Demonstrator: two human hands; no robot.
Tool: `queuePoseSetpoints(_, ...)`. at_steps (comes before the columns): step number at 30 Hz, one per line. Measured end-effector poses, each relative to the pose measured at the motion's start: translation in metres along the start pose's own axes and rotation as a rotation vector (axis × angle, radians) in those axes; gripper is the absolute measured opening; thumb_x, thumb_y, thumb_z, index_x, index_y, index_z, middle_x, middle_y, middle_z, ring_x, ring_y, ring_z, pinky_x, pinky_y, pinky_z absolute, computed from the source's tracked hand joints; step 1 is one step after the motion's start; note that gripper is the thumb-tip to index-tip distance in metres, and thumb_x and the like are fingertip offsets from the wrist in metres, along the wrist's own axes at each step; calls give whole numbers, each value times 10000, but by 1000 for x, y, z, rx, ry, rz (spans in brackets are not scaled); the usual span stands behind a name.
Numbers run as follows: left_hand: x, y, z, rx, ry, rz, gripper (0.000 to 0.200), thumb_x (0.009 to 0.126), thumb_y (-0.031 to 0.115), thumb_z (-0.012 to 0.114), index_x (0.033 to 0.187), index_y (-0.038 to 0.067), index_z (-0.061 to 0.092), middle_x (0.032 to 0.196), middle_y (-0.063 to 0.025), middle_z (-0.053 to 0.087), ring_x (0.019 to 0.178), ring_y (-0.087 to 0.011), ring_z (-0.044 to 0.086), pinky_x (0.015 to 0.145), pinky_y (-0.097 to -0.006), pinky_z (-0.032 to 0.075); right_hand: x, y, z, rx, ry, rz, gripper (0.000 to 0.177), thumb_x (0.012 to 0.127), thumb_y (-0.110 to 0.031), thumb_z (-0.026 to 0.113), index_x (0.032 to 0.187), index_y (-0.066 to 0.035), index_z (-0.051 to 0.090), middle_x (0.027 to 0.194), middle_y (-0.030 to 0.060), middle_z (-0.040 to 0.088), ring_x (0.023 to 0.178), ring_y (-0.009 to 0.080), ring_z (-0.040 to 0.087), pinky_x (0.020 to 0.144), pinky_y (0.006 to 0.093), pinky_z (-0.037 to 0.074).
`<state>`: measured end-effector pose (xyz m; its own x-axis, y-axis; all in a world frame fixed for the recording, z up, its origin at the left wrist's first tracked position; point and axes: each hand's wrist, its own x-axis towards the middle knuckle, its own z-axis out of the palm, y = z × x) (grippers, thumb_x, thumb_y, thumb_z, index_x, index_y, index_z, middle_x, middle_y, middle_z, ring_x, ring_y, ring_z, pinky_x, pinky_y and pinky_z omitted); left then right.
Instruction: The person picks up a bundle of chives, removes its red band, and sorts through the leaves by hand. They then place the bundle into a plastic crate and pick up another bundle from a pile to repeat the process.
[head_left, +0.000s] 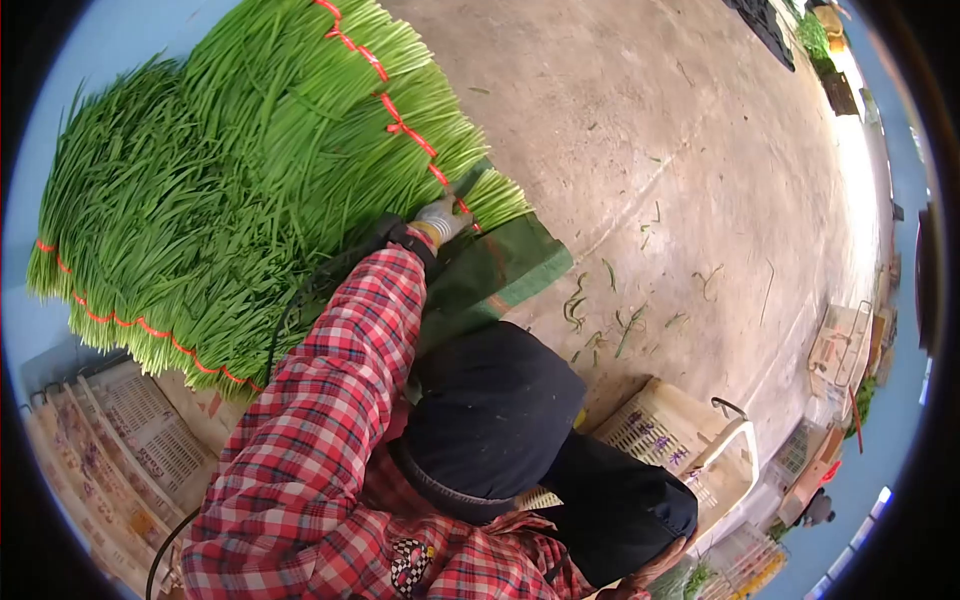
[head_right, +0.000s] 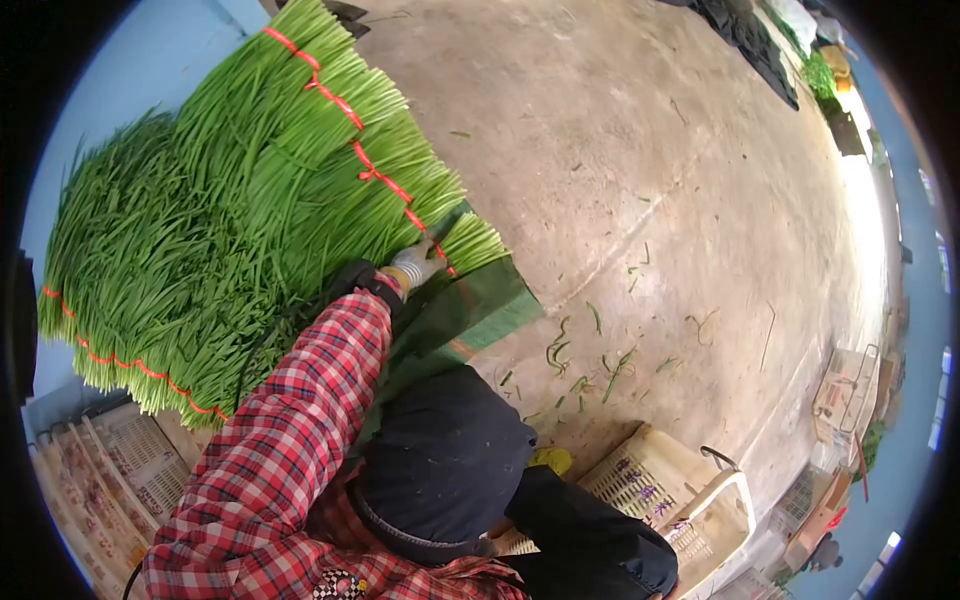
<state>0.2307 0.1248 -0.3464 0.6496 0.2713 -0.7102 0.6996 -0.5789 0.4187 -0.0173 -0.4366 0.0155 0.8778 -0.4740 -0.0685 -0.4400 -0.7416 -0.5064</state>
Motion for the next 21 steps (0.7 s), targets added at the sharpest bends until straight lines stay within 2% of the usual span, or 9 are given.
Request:
queuePoseSetpoints(4, 35, -10, 9, -30, -47, 36, 923, 752, 630, 650, 1456, 106, 365, 1348, -216, 520, 1240, -353, 503, 1016, -374, 404, 0, 0, 2, 45, 2, 3, 657, 994, -468, 336, 1441, 14, 335, 1432, 211, 395, 1341, 302, 358, 1134, 387, 219)
queuePoseSetpoints(6, 43, -15, 8, -43, -137, 140, 982, 733, 656, 658, 1428, 21, 378, 1296, -242, 552, 1210, -322, 526, 999, -365, 407, 2, 0, 1, 36, -5, 22, 655, 993, -466, 337, 1440, 14, 335, 1432, 210, 395, 1341, 302, 358, 1134, 386, 220)
queuePoseSetpoints(8, 19, 13, -6, -218, -733, 143, 1028, 741, 655, 650, 1383, -94, 361, 1226, -295, 572, 1194, -300, 533, 992, -363, 407, 4, 1, 0, 31, -13, 38, 653, 993, -463, 338, 1440, 14, 334, 1432, 210, 396, 1341, 302, 358, 1134, 386, 221)
queuePoseSetpoints(9, 27, 16, 5, 117, -561, 318, 1004, 729, 659, 651, 1339, -101, 410, 1177, -292, 599, 1144, -329, 568, 971, -373, 432, 5, 0, 0, 28, -19, 43, 653, 993, -461, 339, 1440, 14, 334, 1432, 209, 396, 1341, 301, 358, 1134, 386, 222)
queuePoseSetpoints(10, 30, 13, 14, 122, -564, 321, 1004, 729, 659, 651, 1339, -101, 410, 1177, -292, 599, 1144, -329, 568, 971, -373, 432, 5, 1, -1, 26, -20, 50, 652, 993, -460, 340, 1440, 14, 334, 1432, 209, 396, 1341, 301, 358, 1134, 385, 222)
queuePoseSetpoints(13, 31, 3, 46, 343, -107, 261, 960, 647, 633, 727, 1310, -16, 483, 1145, -250, 626, 1037, -382, 611, 921, -396, 480, 4, 3, -5, 23, -23, 56, 649, 993, -456, 342, 1440, 15, 333, 1432, 208, 396, 1342, 301, 359, 1133, 385, 224)
queuePoseSetpoints(18, 30, -14, 56, 45, -134, 215, 831, 629, 457, 829, 1224, -31, 516, 1094, -214, 652, 1042, -316, 625, 905, -378, 496, 0, 5, -5, 41, -50, 79, 644, 993, -449, 345, 1440, 16, 332, 1432, 206, 397, 1342, 300, 359, 1133, 383, 226)
queuePoseSetpoints(20, 23, -5, 46, -367, -394, 258, 901, 560, 467, 856, 1238, -37, 542, 1158, -227, 631, 1083, -328, 608, 951, -373, 462, 0, 6, -4, 50, -51, 78, 642, 993, -446, 346, 1439, 16, 331, 1432, 205, 398, 1342, 300, 359, 1133, 383, 227)
queuePoseSetpoints(21, 9, 14, 32, -218, -226, 329, 779, 583, 383, 869, 1179, -32, 585, 1063, -171, 670, 993, -272, 635, 914, -357, 479, -1, 6, -5, 47, -54, 79, 641, 993, -444, 347, 1439, 16, 331, 1432, 204, 398, 1342, 299, 359, 1132, 383, 228)
